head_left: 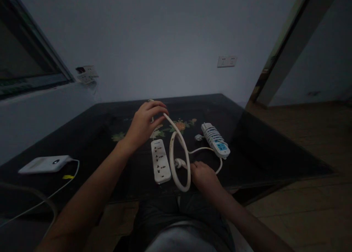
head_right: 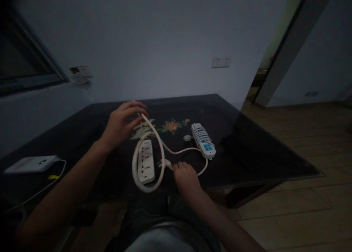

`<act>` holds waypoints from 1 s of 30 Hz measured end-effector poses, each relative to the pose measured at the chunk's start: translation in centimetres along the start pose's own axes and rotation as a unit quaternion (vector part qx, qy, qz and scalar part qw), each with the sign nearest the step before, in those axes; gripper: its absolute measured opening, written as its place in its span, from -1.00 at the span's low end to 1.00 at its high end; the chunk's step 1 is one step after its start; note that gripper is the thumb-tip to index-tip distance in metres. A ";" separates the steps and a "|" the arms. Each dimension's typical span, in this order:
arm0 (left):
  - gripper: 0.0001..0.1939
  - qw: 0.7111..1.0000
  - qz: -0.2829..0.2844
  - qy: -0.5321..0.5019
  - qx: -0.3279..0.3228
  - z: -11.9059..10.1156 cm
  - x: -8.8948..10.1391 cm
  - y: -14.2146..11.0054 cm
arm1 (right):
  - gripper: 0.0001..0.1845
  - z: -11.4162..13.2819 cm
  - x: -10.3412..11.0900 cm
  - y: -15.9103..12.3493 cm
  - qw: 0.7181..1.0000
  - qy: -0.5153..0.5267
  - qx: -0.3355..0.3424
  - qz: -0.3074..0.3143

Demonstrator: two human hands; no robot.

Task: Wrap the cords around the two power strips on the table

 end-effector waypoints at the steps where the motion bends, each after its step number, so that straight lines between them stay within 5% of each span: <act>1: -0.90 1.000 -0.008 -0.008 0.010 0.1 0.4 0.2 | -0.74 0.0 0.0 -0.9 1.000 -0.005 0.010 0.011; 7: -0.90 0.996 -0.043 -0.044 0.057 0.6 2.4 0.4 | -0.81 -1.6 1.8 -6.6 0.989 0.068 0.127 -0.020; 11: -0.90 0.989 -0.086 -0.090 0.074 1.8 3.3 0.2 | -0.74 -7.1 6.8 -9.2 0.956 0.205 0.168 -0.127; 15: -0.88 0.969 -0.137 -0.157 0.137 3.6 3.6 -0.1 | -0.78 -13.0 11.9 -9.0 0.889 0.372 0.174 -0.204; 17: -0.87 0.960 -0.149 -0.177 0.155 4.3 3.6 -0.2 | -0.90 -15.3 14.4 -7.8 0.815 0.492 0.133 -0.275; 21: -0.88 0.961 -0.143 -0.184 0.149 4.6 3.4 -0.4 | -0.86 -18.3 19.0 -4.5 0.529 0.736 0.095 -0.413; 23: -0.86 0.963 -0.144 -0.176 0.146 4.4 3.4 -0.5 | -0.84 -18.6 20.9 -2.5 0.440 0.793 0.095 -0.410; 25: -0.84 0.965 -0.144 -0.164 0.144 4.0 3.5 -0.4 | -0.80 -17.5 22.2 -0.4 0.440 0.824 0.108 -0.340; 30: -0.83 0.980 -0.117 -0.084 0.136 3.4 3.8 0.6 | -0.92 -10.4 20.3 2.6 0.609 0.782 0.096 -0.094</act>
Point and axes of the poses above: each hand's wrist, its own y-axis towards the middle knuckle, its own x-axis out of the back of the hand, z = x × y, the point moved 4 cm from there along y, towards the middle knuckle, and after that the axes turned 13 degrees about -x, right-handed, at the moved point
